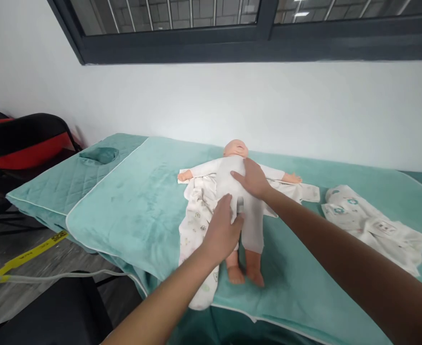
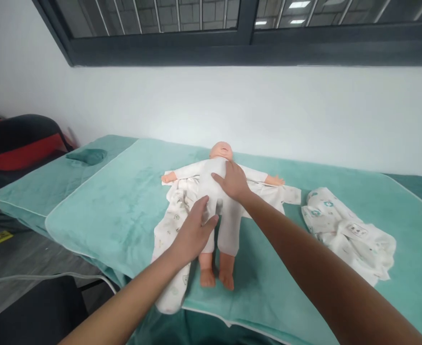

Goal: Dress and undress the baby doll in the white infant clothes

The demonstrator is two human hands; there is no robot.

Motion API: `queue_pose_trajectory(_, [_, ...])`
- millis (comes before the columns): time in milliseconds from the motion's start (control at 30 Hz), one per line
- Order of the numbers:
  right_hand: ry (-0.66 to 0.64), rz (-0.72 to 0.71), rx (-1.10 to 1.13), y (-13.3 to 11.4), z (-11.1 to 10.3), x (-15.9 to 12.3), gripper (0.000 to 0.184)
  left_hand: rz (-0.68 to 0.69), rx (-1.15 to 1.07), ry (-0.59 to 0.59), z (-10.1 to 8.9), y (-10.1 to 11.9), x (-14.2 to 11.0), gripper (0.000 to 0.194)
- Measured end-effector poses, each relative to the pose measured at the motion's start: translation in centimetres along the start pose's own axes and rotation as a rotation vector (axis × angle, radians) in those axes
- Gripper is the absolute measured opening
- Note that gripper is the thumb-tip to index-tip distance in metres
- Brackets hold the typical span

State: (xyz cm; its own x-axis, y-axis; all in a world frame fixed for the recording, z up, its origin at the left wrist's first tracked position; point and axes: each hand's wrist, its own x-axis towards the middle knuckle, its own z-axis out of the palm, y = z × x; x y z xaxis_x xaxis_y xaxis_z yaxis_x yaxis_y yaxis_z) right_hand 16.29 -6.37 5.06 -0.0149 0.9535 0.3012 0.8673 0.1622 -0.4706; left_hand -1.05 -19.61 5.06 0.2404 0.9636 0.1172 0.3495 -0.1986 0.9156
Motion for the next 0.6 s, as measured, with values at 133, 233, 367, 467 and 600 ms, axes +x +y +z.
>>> queue_pose_trajectory(133, [-0.090, 0.201, 0.007, 1.7, -0.4, 3.0, 0.065, -0.118, -0.068, 0.041, 0.4, -2.2, 3.3, 0.056])
queue_pose_trajectory(233, [-0.168, 0.311, 0.085, 2.5, -1.0, 5.5, 0.078, -0.259, -0.261, -0.052, -0.9, -3.0, 5.9, 0.054])
queue_pose_trajectory(367, [-0.303, 0.304, 0.260, 3.6, -1.3, 8.3, 0.072, -0.379, -0.495, -0.207, -2.0, -2.0, 8.2, 0.056])
queue_pose_trajectory(467, [-0.471, 0.222, 0.445, 4.8, -1.3, 9.7, 0.063, -0.394, -0.559, -0.270, -2.0, -0.9, 9.3, 0.057])
queue_pose_trajectory(600, [-0.515, 0.296, 0.434, 5.7, -1.9, 11.2, 0.071, -0.393, -0.598, -0.287, -3.2, -0.2, 10.5, 0.057])
